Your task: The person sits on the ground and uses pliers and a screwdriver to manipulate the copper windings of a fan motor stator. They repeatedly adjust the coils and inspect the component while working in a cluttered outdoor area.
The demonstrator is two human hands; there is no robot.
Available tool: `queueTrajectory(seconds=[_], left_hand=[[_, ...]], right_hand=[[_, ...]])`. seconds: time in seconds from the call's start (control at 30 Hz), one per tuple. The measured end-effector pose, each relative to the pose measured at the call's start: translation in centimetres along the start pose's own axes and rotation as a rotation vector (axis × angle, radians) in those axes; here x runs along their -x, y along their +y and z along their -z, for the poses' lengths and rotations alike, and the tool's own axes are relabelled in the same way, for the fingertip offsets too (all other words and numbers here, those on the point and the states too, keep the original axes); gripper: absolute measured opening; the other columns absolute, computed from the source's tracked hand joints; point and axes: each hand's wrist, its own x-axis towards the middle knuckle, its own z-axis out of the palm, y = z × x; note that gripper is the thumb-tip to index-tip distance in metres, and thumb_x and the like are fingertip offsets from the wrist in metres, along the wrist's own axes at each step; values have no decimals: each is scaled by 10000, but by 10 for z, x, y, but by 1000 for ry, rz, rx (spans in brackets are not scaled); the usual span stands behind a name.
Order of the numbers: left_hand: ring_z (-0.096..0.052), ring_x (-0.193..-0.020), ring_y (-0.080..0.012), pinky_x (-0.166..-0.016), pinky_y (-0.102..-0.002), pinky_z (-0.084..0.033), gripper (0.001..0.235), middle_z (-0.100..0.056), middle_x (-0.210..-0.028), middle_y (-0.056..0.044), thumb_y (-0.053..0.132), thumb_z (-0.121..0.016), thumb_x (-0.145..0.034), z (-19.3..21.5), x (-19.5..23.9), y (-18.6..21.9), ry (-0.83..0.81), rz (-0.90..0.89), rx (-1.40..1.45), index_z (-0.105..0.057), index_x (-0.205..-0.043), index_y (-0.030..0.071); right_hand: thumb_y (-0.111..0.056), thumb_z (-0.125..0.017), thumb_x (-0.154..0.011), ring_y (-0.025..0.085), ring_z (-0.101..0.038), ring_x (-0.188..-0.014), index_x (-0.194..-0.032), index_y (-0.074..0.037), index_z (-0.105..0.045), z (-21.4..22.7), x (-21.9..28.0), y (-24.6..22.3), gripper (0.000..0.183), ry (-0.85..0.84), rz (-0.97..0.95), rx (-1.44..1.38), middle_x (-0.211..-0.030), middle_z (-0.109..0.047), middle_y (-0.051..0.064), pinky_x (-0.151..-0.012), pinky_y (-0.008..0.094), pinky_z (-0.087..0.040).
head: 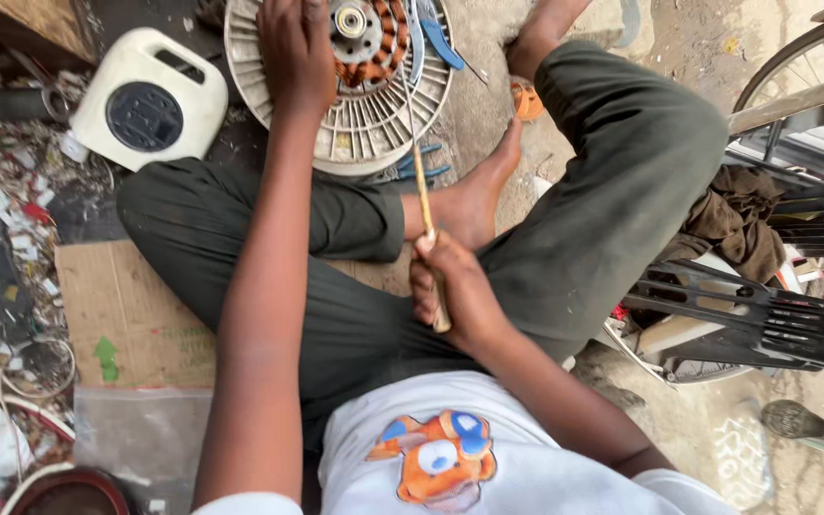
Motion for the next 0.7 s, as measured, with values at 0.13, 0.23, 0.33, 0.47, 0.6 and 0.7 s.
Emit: queueTrajectory(seconds=[0.13, 0.23, 0.33, 0.47, 0.6, 0.7], left_hand=[[-550, -1244, -350, -1073, -486, -445, 404, -608, -1317, -143, 410, -541, -1147, 45, -3, 46, -47, -198, -98, -685, -1321, 76], [-533, -1285, -333, -1076, -505, -409, 408, -621, -1309, -97, 421, -756, -1051, 75, 12, 75, -239, -356, -285, -710, -1285, 90], [-545, -1335, -299, -1091, -482, -426, 241, -637, -1350, -71, 246, -804, -1051, 89, 17, 91, -434, -228, -340, -720, -1243, 126], [-555, -1321, -312, -1141, -468, -412, 295, -649, -1274, -89, 276, -796, -1007, 84, -1, 99, -415, -348, -394, -669, -1178, 73], [-604, -1183, -337, -1126, -494, -400, 307, -657, -1150, -130, 297, -760, -1026, 74, 5, 98, -457, -241, -358, -643, -1142, 38], [-626, -1160, -339, -1172, -508, -387, 184, -668, -1143, -123, 212, -693, -1079, 71, 11, 98, -393, -186, -326, -634, -1146, 51]], right_hand=[[-274, -566, -1011, 128, -481, -498, -1019, -127, -537, 1, -1, -23, 150, 99, 182, 133, -697, -494, 0, -445, 280, -416], [-262, -579, -1019, 136, -519, -517, -1016, -119, -551, 19, -12, -24, 146, 130, 245, 179, -715, -518, 11, -469, 281, -439], [-259, -582, -1040, 131, -524, -524, -1007, -97, -571, 32, -20, -10, 165, 117, 261, 229, -721, -529, 17, -491, 267, -441], [-264, -568, -1045, 109, -489, -500, -1007, -92, -579, 28, -37, -6, 176, 87, 266, 329, -708, -517, -1, -462, 250, -398], [-276, -547, -1055, 88, -416, -457, -1008, -88, -546, 36, -41, 10, 195, 97, 264, 400, -686, -487, -16, -394, 242, -317], [-298, -505, -1100, 60, -386, -461, -1057, -67, -600, 43, -41, 15, 254, 49, 361, 331, -674, -471, -15, -408, 215, -312]])
